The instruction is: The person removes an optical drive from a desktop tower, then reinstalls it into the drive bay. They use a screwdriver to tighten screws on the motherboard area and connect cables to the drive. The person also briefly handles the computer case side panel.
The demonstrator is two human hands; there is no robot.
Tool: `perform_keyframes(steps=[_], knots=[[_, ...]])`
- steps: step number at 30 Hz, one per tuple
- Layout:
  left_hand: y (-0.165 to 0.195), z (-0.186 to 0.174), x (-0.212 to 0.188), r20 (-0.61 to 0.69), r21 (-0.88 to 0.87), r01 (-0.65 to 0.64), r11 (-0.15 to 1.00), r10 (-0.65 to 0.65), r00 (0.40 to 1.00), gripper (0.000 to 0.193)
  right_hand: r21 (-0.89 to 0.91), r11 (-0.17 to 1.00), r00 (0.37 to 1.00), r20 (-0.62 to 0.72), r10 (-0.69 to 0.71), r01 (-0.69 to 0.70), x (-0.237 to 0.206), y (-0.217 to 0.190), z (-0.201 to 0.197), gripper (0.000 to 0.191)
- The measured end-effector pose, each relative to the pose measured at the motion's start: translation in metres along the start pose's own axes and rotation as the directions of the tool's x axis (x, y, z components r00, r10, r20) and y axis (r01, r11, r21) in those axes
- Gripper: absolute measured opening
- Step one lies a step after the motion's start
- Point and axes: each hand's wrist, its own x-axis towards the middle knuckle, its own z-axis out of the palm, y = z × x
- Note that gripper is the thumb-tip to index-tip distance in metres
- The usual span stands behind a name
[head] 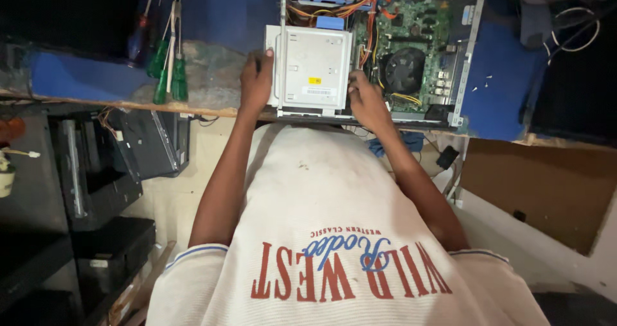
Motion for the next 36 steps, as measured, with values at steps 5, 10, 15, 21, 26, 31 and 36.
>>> perform_keyframes(steps=[5, 10, 15, 21, 26, 31, 36], knots=[[-0.006, 0.001, 0.020, 0.055, 0.038, -0.053, 0.998, 0.051, 0.997, 0.061, -0.031, 0.998, 0.998, 0.020, 0.051, -0.050, 0.007, 0.005, -0.005, 0.026], [-0.006, -0.001, 0.032, 0.105, 0.064, -0.065, 0.996, 0.058, 0.993, 0.060, -0.016, 1.000, 1.000, 0.012, 0.010, -0.009, 0.013, 0.014, -0.010, 0.029], [-0.002, 0.010, 0.042, 0.078, 0.051, 0.054, 0.997, -0.058, 0.995, 0.053, -0.104, 0.994, 1.000, 0.017, -0.014, 0.015, 0.028, 0.017, -0.011, 0.030], [0.001, 0.022, 0.055, 0.040, -0.041, 0.049, 0.998, -0.048, 0.998, 0.048, -0.034, 0.997, 0.992, 0.099, 0.072, -0.069, 0.050, 0.014, -0.021, 0.029], [0.010, 0.024, 0.061, 0.023, -0.057, 0.019, 0.998, -0.018, 1.000, 0.043, -0.027, 0.998, 0.995, 0.090, 0.051, -0.048, 0.064, 0.006, -0.032, 0.033], [0.018, 0.025, 0.070, 0.019, -0.090, -0.023, 0.996, 0.025, 1.000, 0.039, 0.039, 0.999, 0.994, 0.111, 0.027, -0.031, 0.074, 0.001, -0.046, 0.032], [0.020, 0.029, 0.083, 0.018, -0.061, -0.006, 0.998, 0.007, 1.000, 0.041, 0.035, 0.999, 0.999, 0.040, -0.029, 0.027, 0.078, 0.009, -0.067, 0.012]])
